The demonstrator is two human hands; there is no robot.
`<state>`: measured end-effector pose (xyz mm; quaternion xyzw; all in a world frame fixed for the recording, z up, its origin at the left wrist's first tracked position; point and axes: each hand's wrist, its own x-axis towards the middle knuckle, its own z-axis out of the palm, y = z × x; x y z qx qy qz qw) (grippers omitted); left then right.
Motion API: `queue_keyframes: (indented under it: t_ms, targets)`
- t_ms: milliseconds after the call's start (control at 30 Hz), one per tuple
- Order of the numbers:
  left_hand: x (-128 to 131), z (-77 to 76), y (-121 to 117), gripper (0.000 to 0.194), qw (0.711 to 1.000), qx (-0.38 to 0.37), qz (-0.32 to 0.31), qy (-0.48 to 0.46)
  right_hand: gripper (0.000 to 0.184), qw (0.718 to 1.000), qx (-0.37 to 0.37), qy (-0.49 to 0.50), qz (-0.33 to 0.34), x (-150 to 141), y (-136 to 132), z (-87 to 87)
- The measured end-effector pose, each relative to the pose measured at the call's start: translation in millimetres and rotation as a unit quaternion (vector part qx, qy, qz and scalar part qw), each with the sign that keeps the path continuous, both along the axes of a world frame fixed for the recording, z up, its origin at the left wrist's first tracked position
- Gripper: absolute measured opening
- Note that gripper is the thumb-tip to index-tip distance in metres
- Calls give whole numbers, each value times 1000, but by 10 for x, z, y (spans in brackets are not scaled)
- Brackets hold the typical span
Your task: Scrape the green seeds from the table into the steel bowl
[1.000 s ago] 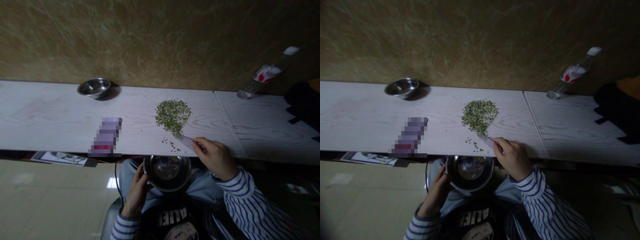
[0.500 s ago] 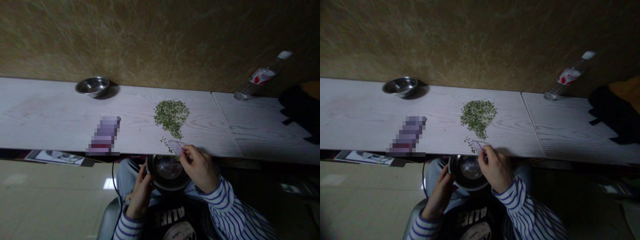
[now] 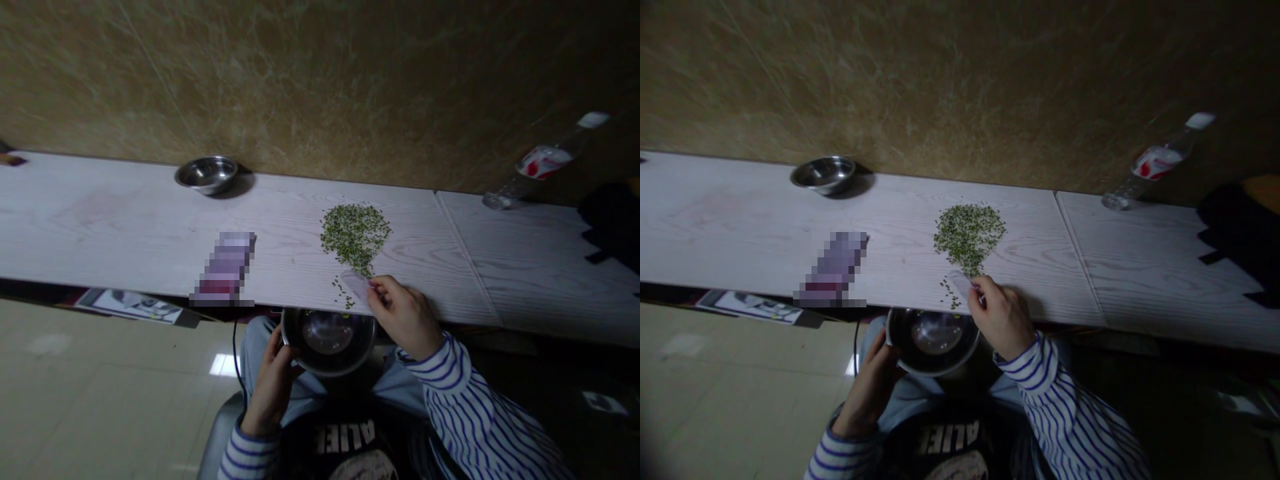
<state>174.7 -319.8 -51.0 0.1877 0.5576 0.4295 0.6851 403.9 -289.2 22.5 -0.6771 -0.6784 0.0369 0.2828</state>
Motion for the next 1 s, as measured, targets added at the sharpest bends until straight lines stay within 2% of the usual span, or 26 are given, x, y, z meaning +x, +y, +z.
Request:
queue_keyframes:
  t_ms: [100, 300, 867, 1000]
  targets:
    - [-52, 2, 19, 63, 1000, 2, 0, -3, 16, 1000, -16, -16, -7, 30, 172, 7]
    - [-153, 28, -8, 62, 1000, 1, 2, 4, 20, 996, -65, -33, 45, -4, 360, -12]
    - [-157, -28, -55, 62, 999, 17, -45, 15, 22, 975, -131, -2, 177, -18, 187, 146]
    - [-104, -50, -99, 60, 998, 21, -57, 3, 21, 981, -118, 27, 149, 50, 111, 102]
